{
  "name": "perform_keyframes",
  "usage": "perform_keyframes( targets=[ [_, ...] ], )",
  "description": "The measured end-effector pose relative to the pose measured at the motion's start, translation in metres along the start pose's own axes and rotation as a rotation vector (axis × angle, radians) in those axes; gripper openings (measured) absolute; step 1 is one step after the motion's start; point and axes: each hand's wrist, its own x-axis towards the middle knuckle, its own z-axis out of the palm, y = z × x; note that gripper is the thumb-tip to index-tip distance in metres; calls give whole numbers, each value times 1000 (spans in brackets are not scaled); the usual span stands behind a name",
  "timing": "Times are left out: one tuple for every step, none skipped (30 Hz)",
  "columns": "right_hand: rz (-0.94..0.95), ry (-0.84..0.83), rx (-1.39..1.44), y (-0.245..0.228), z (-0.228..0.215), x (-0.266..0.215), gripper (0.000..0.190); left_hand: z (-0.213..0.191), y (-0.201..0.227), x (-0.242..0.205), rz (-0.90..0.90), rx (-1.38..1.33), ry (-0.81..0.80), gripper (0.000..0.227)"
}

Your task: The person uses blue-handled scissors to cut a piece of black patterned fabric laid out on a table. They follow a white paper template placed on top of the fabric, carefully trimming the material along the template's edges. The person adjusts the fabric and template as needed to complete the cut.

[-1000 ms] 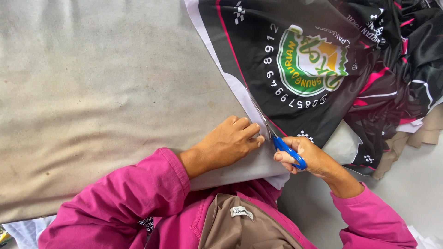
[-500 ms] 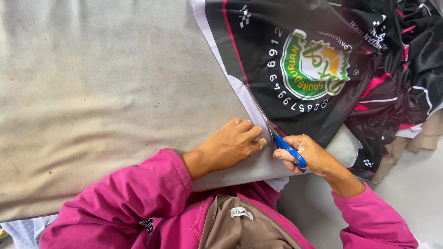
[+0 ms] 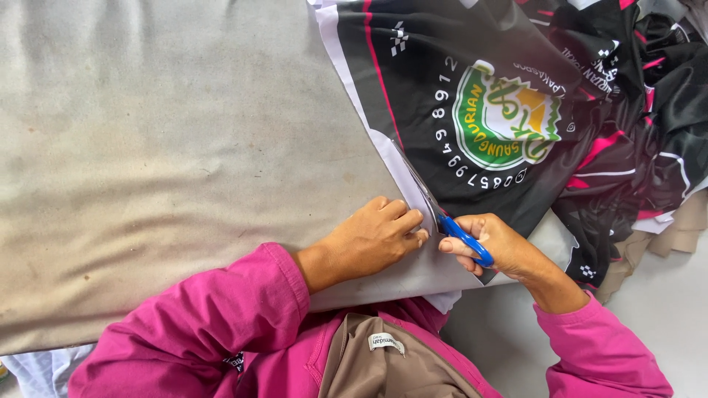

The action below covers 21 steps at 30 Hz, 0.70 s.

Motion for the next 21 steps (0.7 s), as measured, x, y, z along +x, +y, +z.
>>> perform_keyframes(
  targets=[
    [0, -1, -1, 6, -3, 4, 22, 0, 0, 0, -1, 1, 1, 10],
    [-9, -13, 4, 12, -6, 8, 22, 0, 0, 0, -3, -5, -1, 11],
    [-18, -25, 8, 17, -10, 11, 22, 0, 0, -1, -6, -9, -2, 11],
    [-19, -26, 5, 15, -10, 12, 22, 0, 0, -1, -7, -7, 0, 11],
    [-28, -28, 5, 14, -10, 13, 23, 1, 0, -1, -8, -5, 6, 11],
    [-38, -31, 5, 12, -11, 14, 24, 1, 0, -1, -8, -4, 12, 12],
    [-40, -31, 2, 12, -12, 15, 24, 2, 0, -1, -9, -1, 13, 12],
    [-49, -33, -4, 13, -13, 17, 24, 3, 0, -1, -12, -2, 13, 12],
    [-56, -37, -9, 13, -15, 19, 24, 4, 0, -2, -17, -5, 12, 12],
    [-55, -40, -11, 12, -16, 19, 24, 4, 0, -2, -20, -4, 12, 12],
    [-50, -23, -21, 11, -16, 20, 24, 5, 0, -3, -16, -9, 20, 12],
    [-44, -7, -30, 9, -17, 20, 24, 6, -1, -3, -11, -13, 27, 12],
    [-44, -9, -32, 9, -19, 21, 24, 5, 0, -3, -13, -12, 28, 12],
    [-42, -9, -36, 8, -20, 23, 25, 3, 0, -3, -14, -15, 28, 12],
    [-42, -7, -41, 7, -22, 24, 25, 2, 0, -2, -13, -16, 29, 12],
    [-43, -7, -44, 5, -24, 24, 25, 3, 0, -3, -14, -14, 31, 12],
    [-40, -6, -62, 2, -27, 25, 26, 4, -1, -3, -15, -18, 28, 11],
    [-37, -5, -80, 0, -29, 26, 26, 4, -1, -3, -16, -21, 25, 11],
    [-40, -3, -83, 2, -33, 28, 26, 5, -1, -3, -15, -18, 27, 11],
    [-30, -16, -91, 5, -37, 31, 26, 6, -1, -3, -16, -18, 23, 12],
    [-19, -33, -100, 7, -40, 34, 27, 6, -1, -3, -19, -19, 17, 12]
  ],
)
